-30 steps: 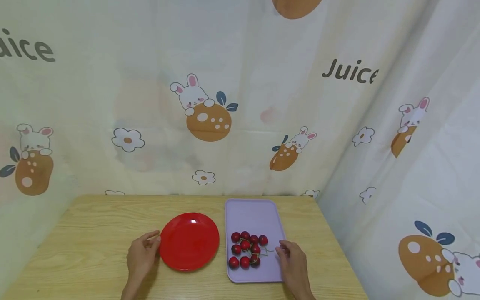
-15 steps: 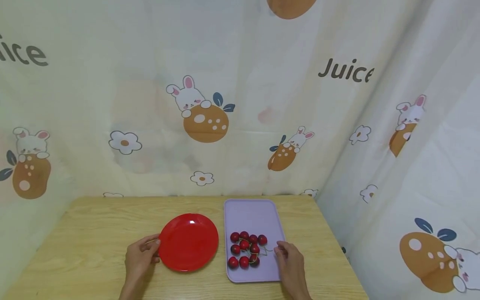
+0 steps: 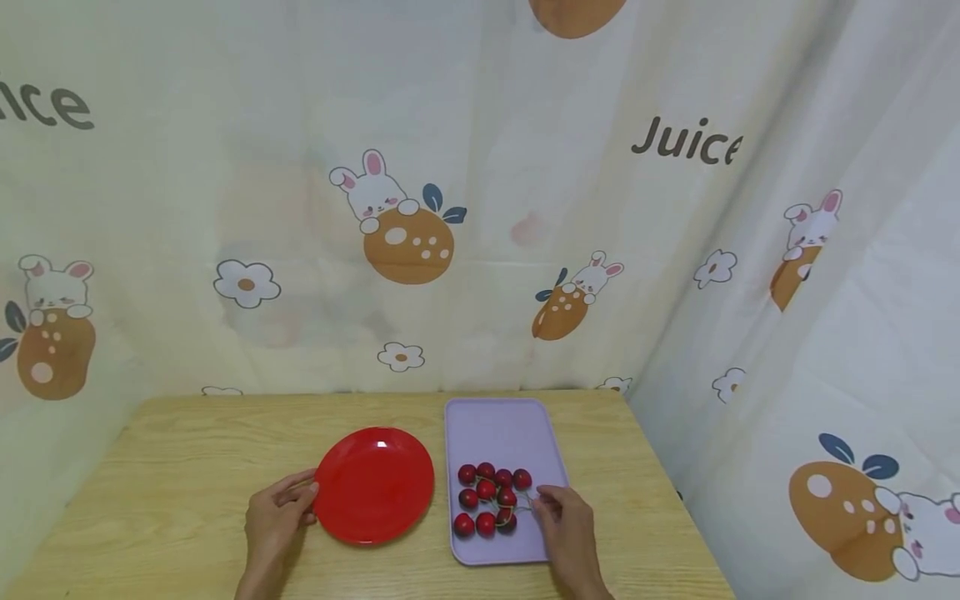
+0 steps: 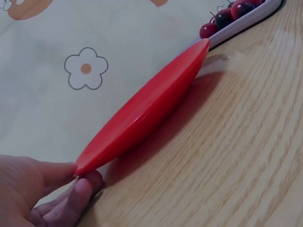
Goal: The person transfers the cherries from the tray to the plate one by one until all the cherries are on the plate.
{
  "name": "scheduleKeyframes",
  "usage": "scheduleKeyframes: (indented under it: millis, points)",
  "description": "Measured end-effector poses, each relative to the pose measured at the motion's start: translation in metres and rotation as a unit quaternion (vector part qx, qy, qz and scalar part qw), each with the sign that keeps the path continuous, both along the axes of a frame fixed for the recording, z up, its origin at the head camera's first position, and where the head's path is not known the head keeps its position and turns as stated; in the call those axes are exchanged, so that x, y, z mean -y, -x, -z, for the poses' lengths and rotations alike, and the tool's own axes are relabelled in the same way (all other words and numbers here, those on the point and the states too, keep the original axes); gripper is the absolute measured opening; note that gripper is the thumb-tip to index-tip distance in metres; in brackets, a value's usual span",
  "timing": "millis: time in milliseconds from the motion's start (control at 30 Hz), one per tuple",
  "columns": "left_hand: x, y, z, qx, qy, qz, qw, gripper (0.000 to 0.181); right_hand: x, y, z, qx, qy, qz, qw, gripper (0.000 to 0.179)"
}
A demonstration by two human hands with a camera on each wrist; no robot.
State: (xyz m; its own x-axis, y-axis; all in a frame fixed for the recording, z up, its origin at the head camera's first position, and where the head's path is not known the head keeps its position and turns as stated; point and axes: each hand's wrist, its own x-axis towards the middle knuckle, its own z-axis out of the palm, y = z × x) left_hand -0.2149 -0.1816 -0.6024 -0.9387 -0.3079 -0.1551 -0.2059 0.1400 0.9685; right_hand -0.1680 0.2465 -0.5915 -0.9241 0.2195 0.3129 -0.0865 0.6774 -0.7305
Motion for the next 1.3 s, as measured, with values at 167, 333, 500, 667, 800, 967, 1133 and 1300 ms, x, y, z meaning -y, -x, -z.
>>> scheduleKeyframes:
  millis: [167, 333, 500, 667, 800, 967, 1133, 1300]
  points:
    - [0.0, 0.001, 0.002, -0.007, 0.009, -0.004, 0.9999, 0.037, 0.003, 0.003, 0.004, 0.008, 0.01, -0.004, 0.9999, 0.017]
    - [-0.001, -0.001, 0.003, -0.015, 0.014, -0.001, 0.9998, 0.037, 0.005, 0.003, 0.006, 0.02, 0.013, -0.013, 0.9996, 0.017]
    - [-0.002, -0.004, 0.003, -0.024, 0.018, -0.004, 0.9995, 0.036, 0.008, 0.003, 0.008, 0.016, 0.005, -0.009, 0.9998, 0.017]
    - [-0.002, -0.005, 0.004, -0.027, 0.019, -0.003, 0.9994, 0.036, 0.011, 0.005, 0.011, -0.003, -0.011, 0.006, 0.9999, 0.016]
    - [-0.003, -0.003, 0.005, -0.03, 0.025, -0.004, 0.9992, 0.035, 0.013, 0.007, 0.015, -0.021, -0.019, 0.024, 0.9993, 0.016]
    - [-0.005, -0.002, 0.004, -0.038, 0.039, -0.007, 0.9985, 0.033, 0.016, 0.012, 0.016, -0.045, -0.018, 0.049, 0.9976, 0.016]
    - [-0.005, -0.002, 0.004, -0.047, 0.044, -0.007, 0.9979, 0.032, 0.017, 0.017, 0.017, -0.035, -0.008, 0.074, 0.9966, 0.016]
    - [-0.004, -0.003, 0.004, -0.042, 0.048, -0.009, 0.9979, 0.032, 0.019, 0.018, 0.014, -0.012, 0.004, 0.086, 0.9962, 0.015]
